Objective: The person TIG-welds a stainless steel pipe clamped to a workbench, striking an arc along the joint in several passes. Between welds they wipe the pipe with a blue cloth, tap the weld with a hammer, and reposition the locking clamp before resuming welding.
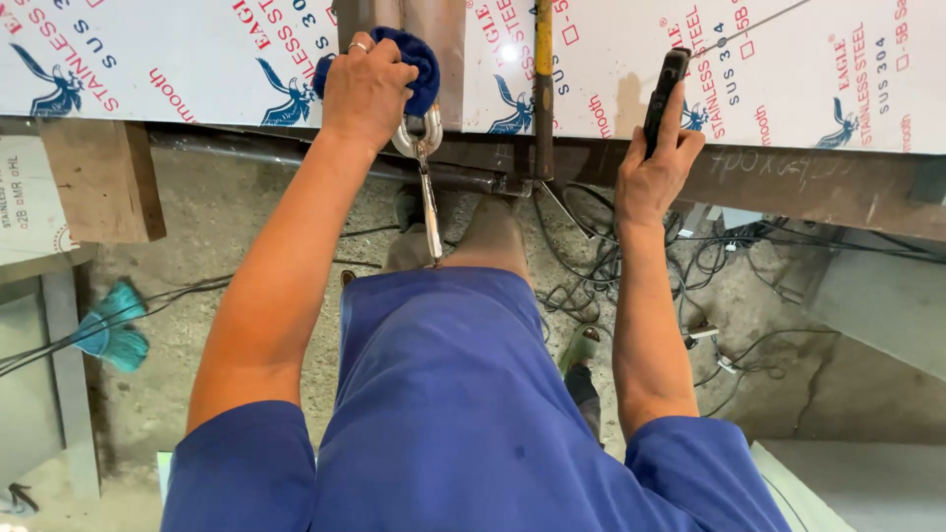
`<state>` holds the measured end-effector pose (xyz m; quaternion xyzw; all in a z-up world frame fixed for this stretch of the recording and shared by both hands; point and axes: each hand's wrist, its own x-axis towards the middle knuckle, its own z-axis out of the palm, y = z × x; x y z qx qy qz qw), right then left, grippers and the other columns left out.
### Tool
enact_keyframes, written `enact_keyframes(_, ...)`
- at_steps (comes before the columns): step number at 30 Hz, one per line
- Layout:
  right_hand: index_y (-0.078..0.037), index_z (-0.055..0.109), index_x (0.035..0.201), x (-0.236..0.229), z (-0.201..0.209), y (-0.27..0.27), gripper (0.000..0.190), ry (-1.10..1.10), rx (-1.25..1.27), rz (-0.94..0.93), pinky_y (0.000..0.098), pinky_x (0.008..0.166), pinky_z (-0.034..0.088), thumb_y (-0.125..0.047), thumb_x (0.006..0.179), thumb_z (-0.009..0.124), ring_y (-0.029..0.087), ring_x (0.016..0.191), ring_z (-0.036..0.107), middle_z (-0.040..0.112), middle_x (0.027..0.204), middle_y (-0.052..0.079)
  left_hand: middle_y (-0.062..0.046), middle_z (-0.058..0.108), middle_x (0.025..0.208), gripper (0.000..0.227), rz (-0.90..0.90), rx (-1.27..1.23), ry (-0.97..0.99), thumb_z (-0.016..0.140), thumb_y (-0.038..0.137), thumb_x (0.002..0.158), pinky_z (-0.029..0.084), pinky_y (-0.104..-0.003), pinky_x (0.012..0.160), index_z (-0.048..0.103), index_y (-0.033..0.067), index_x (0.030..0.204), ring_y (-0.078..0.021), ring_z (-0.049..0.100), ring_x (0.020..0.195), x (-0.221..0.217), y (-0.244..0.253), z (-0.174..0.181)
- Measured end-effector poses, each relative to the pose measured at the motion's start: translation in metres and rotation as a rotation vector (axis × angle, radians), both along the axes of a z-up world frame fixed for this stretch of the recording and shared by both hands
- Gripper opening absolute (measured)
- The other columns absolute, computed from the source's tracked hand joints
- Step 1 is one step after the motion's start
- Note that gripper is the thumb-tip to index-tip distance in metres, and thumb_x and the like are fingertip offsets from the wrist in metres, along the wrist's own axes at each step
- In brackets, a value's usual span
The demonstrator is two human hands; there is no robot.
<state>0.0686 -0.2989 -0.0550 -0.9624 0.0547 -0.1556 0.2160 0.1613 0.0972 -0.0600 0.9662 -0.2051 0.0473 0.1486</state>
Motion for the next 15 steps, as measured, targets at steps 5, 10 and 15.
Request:
enact_keyframes(5, -0.032, 0.035, 0.167, -0.003, -0.029, -0.012, 0.086, -0.062, -0.052, -0.079, 0.0415, 0.082, 0.05, 0.0, 0.099, 0.077, 0.029, 0.091, 0.05, 0.043, 0.107, 0.012, -0.001, 0.07, 0.104, 0.025, -0.002, -0.043, 0.027, 0.088, 0.019, 0.075, 0.054, -0.044, 0.081, 0.084, 0.0195, 0.1, -0.0327, 0.061, 0.111, 0.002, 0.001, 0.0)
enact_keyframes(10, -0.034, 0.037, 0.166, 0.03, -0.046, -0.021, 0.087, -0.075, -0.07, -0.067, 0.0422, 0.081, 0.051, 0.0, 0.098, 0.078, 0.03, 0.09, 0.052, 0.042, 0.107, 0.012, -0.002, 0.07, 0.104, 0.024, -0.007, -0.04, 0.019, 0.088, 0.019, 0.075, 0.056, -0.044, 0.083, 0.084, 0.0197, 0.099, -0.0342, 0.061, 0.114, 0.001, 0.002, -0.004)
enact_keyframes(15, -0.033, 0.038, 0.166, 0.052, -0.058, -0.021, 0.088, -0.101, -0.097, -0.042, 0.0424, 0.081, 0.052, 0.002, 0.095, 0.077, 0.03, 0.091, 0.054, 0.042, 0.107, 0.012, -0.002, 0.07, 0.104, 0.025, -0.001, -0.045, 0.065, 0.089, 0.018, 0.075, 0.056, -0.045, 0.084, 0.084, 0.0194, 0.1, -0.0331, 0.061, 0.112, 0.004, 0.002, -0.002)
